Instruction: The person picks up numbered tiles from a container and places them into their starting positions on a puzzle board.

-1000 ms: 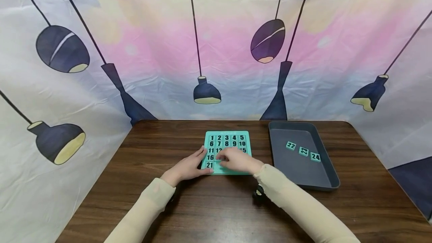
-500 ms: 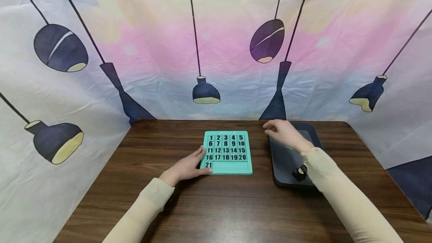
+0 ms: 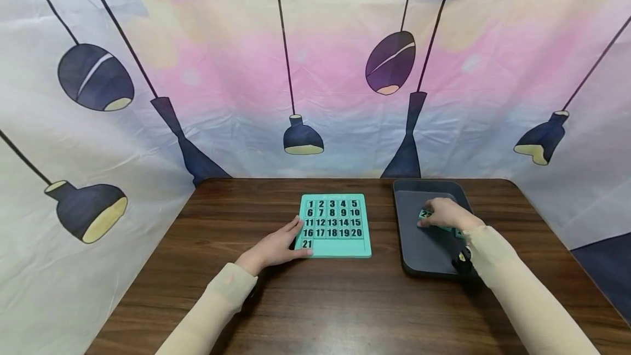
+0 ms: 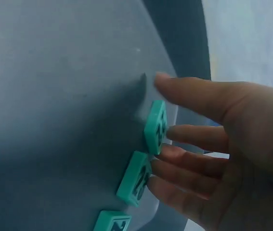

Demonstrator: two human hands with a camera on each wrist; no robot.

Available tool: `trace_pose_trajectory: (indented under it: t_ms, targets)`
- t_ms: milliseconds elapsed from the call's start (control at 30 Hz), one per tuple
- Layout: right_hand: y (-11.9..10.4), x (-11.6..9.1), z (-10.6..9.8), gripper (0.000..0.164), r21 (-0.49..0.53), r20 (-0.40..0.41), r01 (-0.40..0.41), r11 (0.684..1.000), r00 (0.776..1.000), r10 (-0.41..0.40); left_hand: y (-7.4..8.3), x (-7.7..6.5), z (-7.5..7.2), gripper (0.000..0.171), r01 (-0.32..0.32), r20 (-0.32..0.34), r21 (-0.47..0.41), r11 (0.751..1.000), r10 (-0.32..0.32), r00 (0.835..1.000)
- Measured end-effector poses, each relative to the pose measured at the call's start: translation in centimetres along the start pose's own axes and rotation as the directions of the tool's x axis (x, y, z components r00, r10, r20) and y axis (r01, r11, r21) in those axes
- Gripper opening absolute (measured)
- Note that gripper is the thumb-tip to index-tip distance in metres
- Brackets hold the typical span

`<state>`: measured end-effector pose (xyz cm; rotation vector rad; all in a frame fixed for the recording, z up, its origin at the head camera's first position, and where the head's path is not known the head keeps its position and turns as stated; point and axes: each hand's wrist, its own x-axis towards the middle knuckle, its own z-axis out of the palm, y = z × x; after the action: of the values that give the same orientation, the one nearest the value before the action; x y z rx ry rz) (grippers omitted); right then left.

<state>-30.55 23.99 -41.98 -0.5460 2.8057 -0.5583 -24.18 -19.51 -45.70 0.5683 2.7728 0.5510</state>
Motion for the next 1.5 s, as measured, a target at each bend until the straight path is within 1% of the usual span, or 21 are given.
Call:
trace_pose_trajectory:
  t_ms: [100,300,433,533,600,700,800,900,967,1100,1233,1400,1500]
  targets:
    - [0.0,-0.4,0.2,0.050,0.012,0.002,0.005,1.000,1.000,-0.005,0.0,0.0,0.1,0.094,-0.002,-0.005,0.002,1.000,0.002,1.000]
    - [-0.2,-0.4,0.4,0.035,0.001,-0.047,0.029,1.000,0.998,-0.029,-0.2,0.1,-0.1,0.095,-0.006,-0.023,0.003,1.000,0.006,1.000]
    - [-0.2,0.0,0.6,0.032,-0.007,-0.050,0.050,0.999,0.997,-0.051,-0.2,0.1,0.0,0.095,-0.012,-0.010,0.003,1.000,0.012,1.000]
    - [-0.7,0.3,0.5,0.032,-0.013,-0.083,0.095,0.995,0.992,-0.095,-0.2,0.1,0.1,0.095,-0.014,-0.004,0.003,1.000,0.014,1.000]
    - [-1.5,0.4,0.2,0.032,-0.010,-0.112,0.128,0.992,0.985,-0.128,-0.3,0.2,0.2,0.095,-0.012,-0.006,0.004,1.000,0.012,1.000]
    - [-3.5,0.6,-0.3,0.032,-0.019,-0.144,0.172,0.985,0.974,-0.173,-0.3,0.2,0.2,0.095,-0.002,-0.013,0.003,1.000,0.002,1.000]
    - [-5.8,0.8,-0.4,0.033,-0.018,-0.143,0.215,0.976,0.966,-0.216,-0.3,0.1,0.2,0.095,0.005,-0.016,0.006,1.000,-0.005,1.000]
    - [-8.0,1.0,0.0,0.034,-0.015,-0.126,0.254,0.967,0.959,-0.254,-0.2,0.1,0.1,0.094,0.004,-0.012,0.008,1.000,-0.004,1.000]
    - [-9.4,1.1,0.6,0.034,-0.019,-0.111,0.277,0.961,0.954,-0.278,-0.1,0.0,0.1,0.094,0.002,-0.010,0.010,1.000,-0.002,1.000]
    - [-11.7,1.5,2.0,0.034,-0.017,-0.075,0.340,0.940,0.937,-0.340,-0.1,0.0,0.0,0.093,0.009,-0.009,0.013,1.000,-0.009,1.000]
    - [-13.7,2.0,3.6,0.032,-0.023,-0.027,0.378,0.925,0.925,-0.379,-0.1,0.0,0.0,0.092,-0.001,-0.014,0.008,1.000,0.001,1.000]
    - [-15.0,2.7,5.8,0.030,-0.073,0.019,0.395,0.916,0.918,-0.395,-0.1,0.0,0.0,0.093,-0.006,-0.018,0.011,1.000,0.006,1.000]
    - [-15.2,3.2,7.0,0.029,-0.074,0.028,0.410,0.909,0.912,-0.409,0.0,0.0,0.1,0.093,-0.003,-0.018,0.011,1.000,0.003,1.000]
